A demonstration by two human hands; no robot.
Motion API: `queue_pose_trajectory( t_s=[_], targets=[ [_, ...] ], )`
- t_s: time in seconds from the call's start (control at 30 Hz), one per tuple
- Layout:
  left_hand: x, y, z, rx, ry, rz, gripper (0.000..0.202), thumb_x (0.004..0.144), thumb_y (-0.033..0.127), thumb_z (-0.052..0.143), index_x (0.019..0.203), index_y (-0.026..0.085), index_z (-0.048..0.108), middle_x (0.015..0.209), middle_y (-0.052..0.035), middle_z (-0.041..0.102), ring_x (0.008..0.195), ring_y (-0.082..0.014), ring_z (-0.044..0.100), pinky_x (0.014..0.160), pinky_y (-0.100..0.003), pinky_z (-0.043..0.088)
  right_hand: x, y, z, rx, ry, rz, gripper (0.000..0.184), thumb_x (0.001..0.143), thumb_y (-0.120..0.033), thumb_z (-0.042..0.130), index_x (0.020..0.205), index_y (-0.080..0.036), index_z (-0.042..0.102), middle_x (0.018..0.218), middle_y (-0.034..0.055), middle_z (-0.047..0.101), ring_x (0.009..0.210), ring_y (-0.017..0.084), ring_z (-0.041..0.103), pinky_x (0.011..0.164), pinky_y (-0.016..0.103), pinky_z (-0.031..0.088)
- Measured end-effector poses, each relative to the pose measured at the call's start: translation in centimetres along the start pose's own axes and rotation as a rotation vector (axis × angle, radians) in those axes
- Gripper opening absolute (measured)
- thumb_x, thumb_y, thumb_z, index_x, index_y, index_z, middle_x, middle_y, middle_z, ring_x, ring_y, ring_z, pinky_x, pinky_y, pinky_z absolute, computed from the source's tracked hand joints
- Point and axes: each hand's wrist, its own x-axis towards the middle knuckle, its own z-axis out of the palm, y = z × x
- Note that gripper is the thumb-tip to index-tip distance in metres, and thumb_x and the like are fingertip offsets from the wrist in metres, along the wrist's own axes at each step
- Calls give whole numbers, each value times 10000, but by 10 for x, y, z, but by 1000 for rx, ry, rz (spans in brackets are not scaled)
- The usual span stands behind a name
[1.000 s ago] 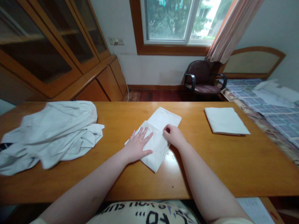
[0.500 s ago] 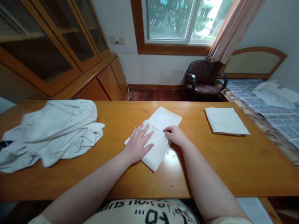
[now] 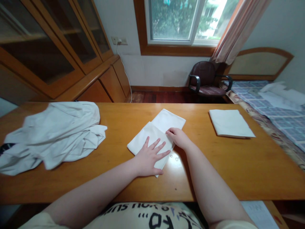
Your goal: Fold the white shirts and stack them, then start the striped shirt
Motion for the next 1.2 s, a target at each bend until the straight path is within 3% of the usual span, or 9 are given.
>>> queue_pose_trajectory(
  t_s=[0.13,0.23,0.37,0.47,0.53,0.73,0.83,0.93,1.2],
  targets=[
    [1,0,0,-24,-32,17,894,711,763,483,1474,359,251,1571,-94,176,1437,-372,60,1015,-711,-127,3,-3,5,-81,17,-11,193,822,-322,566,808,-159,668,759,42,685,674,159,574,625,258,416],
    [1,-3,-2,-51,-4,-21,785,803,722,384,1477,343,249,1564,-64,213,1442,-306,114,1087,-644,-62,3,-2,7,-115,35,-31,144,818,-279,584,807,-163,670,755,39,688,675,156,582,635,256,419],
    [0,-20,-4,-22,90,-335,620,921,552,299,1477,277,285,1560,-52,230,1440,-250,156,1150,-510,88,0,-6,8,-174,62,-36,132,835,-264,582,814,-174,676,786,43,699,711,159,598,653,252,419],
    [-3,-40,-8,-10,100,-533,684,891,584,353,1480,242,285,1567,-80,198,1438,-299,143,1142,-511,131,0,-10,10,-242,88,-36,125,848,-252,577,825,-182,679,829,55,706,762,165,606,693,256,420],
    [-5,-49,-10,-24,85,-584,732,871,617,360,1479,217,284,1561,-95,216,1431,-317,164,1134,-521,151,0,-12,11,-297,87,-39,133,859,-255,568,838,-183,678,855,66,705,803,176,604,724,267,417],
    [3,-41,-17,58,178,-596,702,863,576,407,1393,117,420,1460,-185,403,1383,-345,284,1127,-531,150,-1,-10,10,-416,29,-109,161,878,-259,535,943,-171,652,907,89,680,882,210,572,789,307,404],
    [19,-38,-19,78,163,-444,711,871,524,427,1428,89,349,1511,-189,308,1417,-290,222,1146,-456,143,-1,-5,9,-401,20,-138,150,873,-227,537,959,-164,642,933,90,674,903,212,568,816,316,405],
    [34,-43,-18,66,86,-334,850,831,604,451,1471,80,254,1548,-196,201,1440,-294,130,1148,-456,118,0,-1,9,-367,18,-154,150,858,-183,543,970,-157,639,949,97,675,916,213,569,834,320,408],
    [41,-52,-7,32,86,-377,932,761,734,446,1504,240,176,1565,-186,142,1436,-353,97,1114,-545,100,0,0,9,-281,35,-169,177,846,-130,520,970,-130,646,962,111,680,906,209,575,845,338,426]
  ],
)
